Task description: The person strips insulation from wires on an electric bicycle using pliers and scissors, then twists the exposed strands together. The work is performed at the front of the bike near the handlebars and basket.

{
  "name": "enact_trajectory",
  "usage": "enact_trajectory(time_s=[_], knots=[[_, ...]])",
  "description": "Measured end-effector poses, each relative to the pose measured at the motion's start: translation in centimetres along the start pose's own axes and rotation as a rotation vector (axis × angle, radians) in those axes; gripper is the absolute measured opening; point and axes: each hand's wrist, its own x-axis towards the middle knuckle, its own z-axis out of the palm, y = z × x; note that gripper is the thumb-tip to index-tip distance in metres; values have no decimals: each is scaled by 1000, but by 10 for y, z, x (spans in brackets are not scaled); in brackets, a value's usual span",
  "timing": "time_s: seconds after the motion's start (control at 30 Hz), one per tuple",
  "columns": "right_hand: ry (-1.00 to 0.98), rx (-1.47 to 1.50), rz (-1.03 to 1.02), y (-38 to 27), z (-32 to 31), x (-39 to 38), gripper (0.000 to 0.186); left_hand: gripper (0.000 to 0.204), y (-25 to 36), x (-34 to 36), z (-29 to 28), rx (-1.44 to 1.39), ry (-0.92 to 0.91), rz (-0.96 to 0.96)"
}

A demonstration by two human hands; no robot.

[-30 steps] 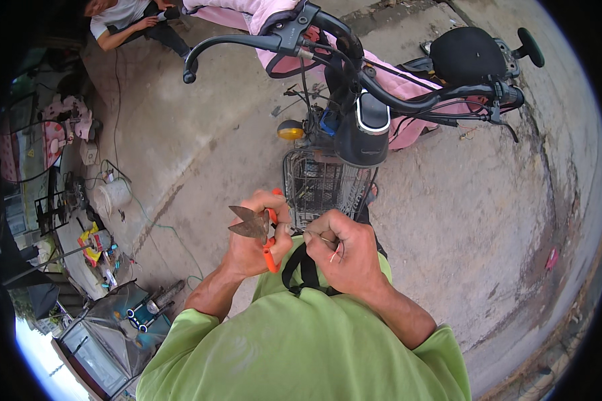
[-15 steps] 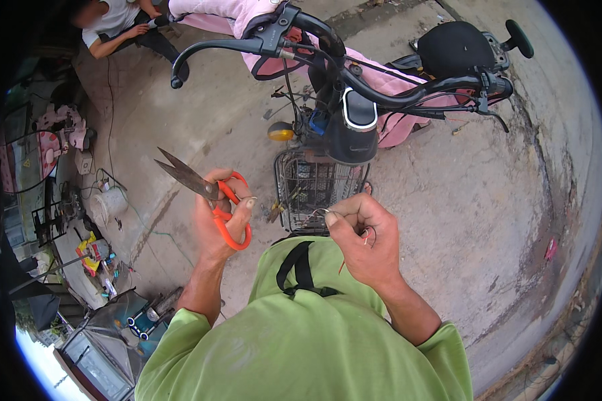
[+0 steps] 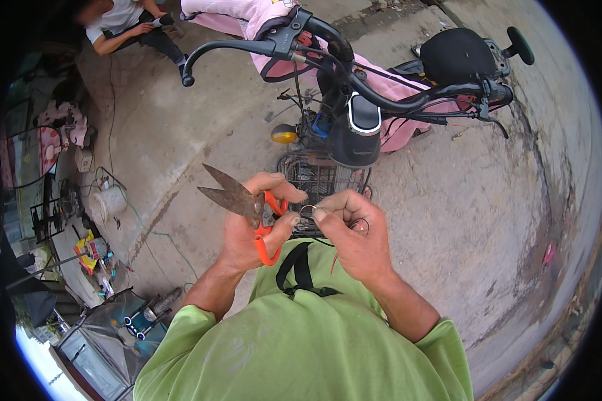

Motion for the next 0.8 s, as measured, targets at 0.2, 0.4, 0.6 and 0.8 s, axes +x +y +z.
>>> enact_trajectory(time_s=[0.2,0.4,0.6,0.8], knots=[[-54,-2,9,2,3,-1,6,52,4,11,5,-201,-9,33],[-191,-8,42,0,-5,-4,6,50,5,20,0,-317,11,4],[-358,-122,-1,9,-17,-6,12,52,15,32,-10,-350,3,-31],[-307,-38,17,25,-19,-1,15,52,4,39,-20,-287,124,32]])
